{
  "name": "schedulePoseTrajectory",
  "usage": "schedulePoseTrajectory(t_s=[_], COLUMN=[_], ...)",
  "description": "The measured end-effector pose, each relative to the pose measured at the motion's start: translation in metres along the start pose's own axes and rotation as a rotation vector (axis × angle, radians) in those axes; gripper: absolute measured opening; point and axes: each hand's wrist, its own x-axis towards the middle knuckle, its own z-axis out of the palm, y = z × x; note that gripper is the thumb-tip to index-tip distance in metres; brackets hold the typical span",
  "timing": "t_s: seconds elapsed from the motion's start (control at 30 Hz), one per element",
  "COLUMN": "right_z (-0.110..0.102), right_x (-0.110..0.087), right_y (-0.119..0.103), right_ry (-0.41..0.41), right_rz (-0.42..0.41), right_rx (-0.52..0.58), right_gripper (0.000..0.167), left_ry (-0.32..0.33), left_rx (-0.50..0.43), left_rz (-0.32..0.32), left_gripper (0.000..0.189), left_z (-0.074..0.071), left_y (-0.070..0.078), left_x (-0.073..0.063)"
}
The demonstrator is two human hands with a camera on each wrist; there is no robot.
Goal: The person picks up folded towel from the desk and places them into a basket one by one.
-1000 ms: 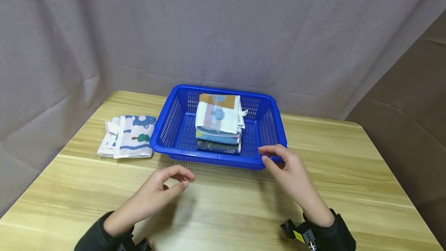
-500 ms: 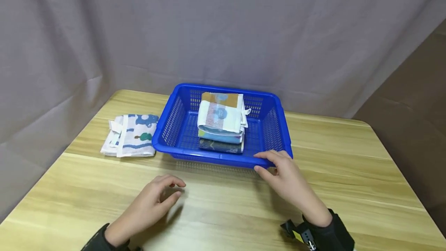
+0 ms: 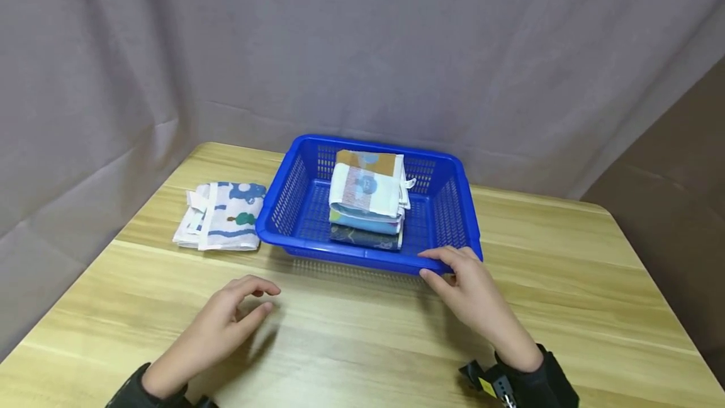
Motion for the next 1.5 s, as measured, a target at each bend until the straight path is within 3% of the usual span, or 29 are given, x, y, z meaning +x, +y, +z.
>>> schedulePoseTrajectory(t_s=[0.13,0.47,0.73,1.07,1.3,1.43,1.5], right_z=[0.002,0.005,0.004,0.002,0.002,0.002,0.001], right_x=[-0.002,-0.002,0.0,-0.001,-0.001,-0.001,-0.002], right_y=[0.002,0.003,0.004,0.003,0.001,0.001,0.001], right_ry=[0.012,0.014,0.033,0.022,0.028,0.029,0.028], right_rz=[0.013,0.016,-0.011,-0.002,-0.013,-0.015,-0.012], right_rx=[0.002,0.033,0.055,0.045,0.052,0.05,0.047], right_gripper=[0.022,0.021,0.02,0.019,0.02,0.019,0.019], left_ry=[0.023,0.043,0.057,0.101,0.139,0.184,0.176], left_rx=[0.006,-0.007,0.081,0.072,0.004,-0.047,-0.07], left_rz=[-0.007,-0.11,-0.304,-0.312,-0.428,-0.425,-0.442], left_gripper=[0.02,0.019,0.016,0.022,0.038,0.035,0.03], left_z=[-0.007,-0.027,-0.05,-0.074,-0.107,-0.118,-0.121], left_y=[-0.006,-0.02,-0.038,-0.064,-0.077,-0.085,-0.088], left_x=[-0.001,0.003,0.016,0.027,0.046,0.056,0.061])
